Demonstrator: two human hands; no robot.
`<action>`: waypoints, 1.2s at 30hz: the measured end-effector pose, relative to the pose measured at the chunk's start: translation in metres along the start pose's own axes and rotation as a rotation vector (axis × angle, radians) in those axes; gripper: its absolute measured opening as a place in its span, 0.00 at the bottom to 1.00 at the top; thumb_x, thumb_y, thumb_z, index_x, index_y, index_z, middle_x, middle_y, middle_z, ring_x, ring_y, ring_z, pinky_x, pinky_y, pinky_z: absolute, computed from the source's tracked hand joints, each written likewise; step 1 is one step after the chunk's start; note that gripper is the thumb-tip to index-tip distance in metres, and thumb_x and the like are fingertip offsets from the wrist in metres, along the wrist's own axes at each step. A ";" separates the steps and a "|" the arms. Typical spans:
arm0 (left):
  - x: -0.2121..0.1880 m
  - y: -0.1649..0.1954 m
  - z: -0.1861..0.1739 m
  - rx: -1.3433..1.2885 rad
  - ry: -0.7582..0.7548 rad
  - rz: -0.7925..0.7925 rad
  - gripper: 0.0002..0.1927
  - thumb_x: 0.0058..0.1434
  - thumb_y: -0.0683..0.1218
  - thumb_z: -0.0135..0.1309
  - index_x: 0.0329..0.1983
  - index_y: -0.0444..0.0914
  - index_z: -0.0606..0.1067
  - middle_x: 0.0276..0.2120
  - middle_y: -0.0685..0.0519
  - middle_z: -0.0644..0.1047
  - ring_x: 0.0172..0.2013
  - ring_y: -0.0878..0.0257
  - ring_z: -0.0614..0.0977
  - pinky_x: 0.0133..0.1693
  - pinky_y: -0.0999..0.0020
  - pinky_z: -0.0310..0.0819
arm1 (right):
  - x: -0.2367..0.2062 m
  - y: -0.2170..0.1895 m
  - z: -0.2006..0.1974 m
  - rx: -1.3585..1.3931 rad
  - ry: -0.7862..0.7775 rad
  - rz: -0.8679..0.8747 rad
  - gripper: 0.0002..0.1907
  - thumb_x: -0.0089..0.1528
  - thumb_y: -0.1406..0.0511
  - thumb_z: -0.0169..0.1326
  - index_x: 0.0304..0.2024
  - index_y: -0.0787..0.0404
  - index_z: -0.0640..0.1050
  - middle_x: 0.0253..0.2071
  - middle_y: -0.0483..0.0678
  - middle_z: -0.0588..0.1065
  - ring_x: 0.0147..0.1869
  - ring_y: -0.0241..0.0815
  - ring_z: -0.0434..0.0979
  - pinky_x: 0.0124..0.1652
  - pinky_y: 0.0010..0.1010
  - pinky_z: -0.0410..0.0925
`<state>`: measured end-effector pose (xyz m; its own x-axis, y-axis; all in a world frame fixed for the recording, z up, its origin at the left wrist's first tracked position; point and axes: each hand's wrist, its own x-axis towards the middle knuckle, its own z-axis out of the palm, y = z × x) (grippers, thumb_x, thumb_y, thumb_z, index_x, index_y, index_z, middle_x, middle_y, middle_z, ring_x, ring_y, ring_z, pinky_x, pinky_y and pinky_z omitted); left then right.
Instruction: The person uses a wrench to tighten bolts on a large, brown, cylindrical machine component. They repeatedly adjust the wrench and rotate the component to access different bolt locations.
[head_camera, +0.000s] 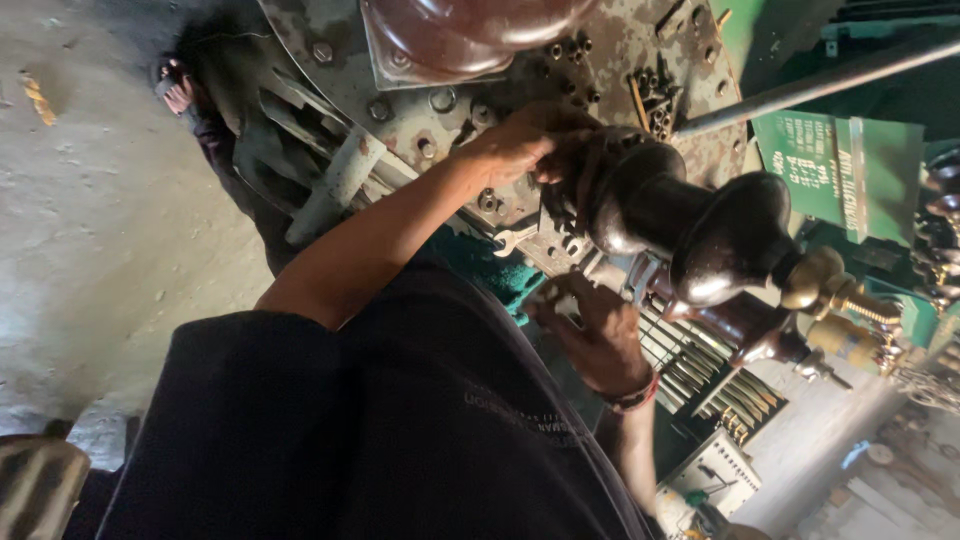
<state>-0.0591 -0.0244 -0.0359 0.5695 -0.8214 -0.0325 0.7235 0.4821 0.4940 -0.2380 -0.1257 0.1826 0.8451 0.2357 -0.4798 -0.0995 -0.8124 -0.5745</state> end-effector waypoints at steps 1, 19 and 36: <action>0.000 0.001 0.000 -0.007 -0.023 0.016 0.13 0.74 0.43 0.49 0.56 0.31 0.76 0.28 0.49 0.78 0.21 0.67 0.76 0.22 0.73 0.71 | 0.018 -0.014 -0.012 -0.505 0.226 -0.159 0.21 0.70 0.50 0.51 0.51 0.61 0.72 0.44 0.56 0.79 0.39 0.46 0.86 0.37 0.39 0.75; 0.009 0.006 -0.002 0.090 -0.044 0.024 0.15 0.69 0.38 0.48 0.58 0.36 0.75 0.43 0.48 0.83 0.26 0.67 0.81 0.27 0.71 0.78 | 0.046 0.033 0.074 1.202 0.535 0.431 0.17 0.69 0.50 0.48 0.53 0.51 0.75 0.37 0.41 0.77 0.34 0.33 0.71 0.36 0.33 0.67; 0.017 0.021 -0.004 0.192 -0.002 -0.098 0.18 0.72 0.53 0.50 0.62 0.46 0.73 0.31 0.57 0.77 0.24 0.73 0.75 0.24 0.77 0.71 | 0.054 0.145 0.105 1.344 1.019 0.329 0.19 0.68 0.52 0.53 0.56 0.53 0.73 0.47 0.44 0.75 0.40 0.34 0.71 0.36 0.30 0.66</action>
<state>-0.0322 -0.0270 -0.0294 0.4990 -0.8622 -0.0868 0.6875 0.3329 0.6453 -0.2616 -0.1746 0.0043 0.6147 -0.6765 -0.4056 -0.2110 0.3545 -0.9109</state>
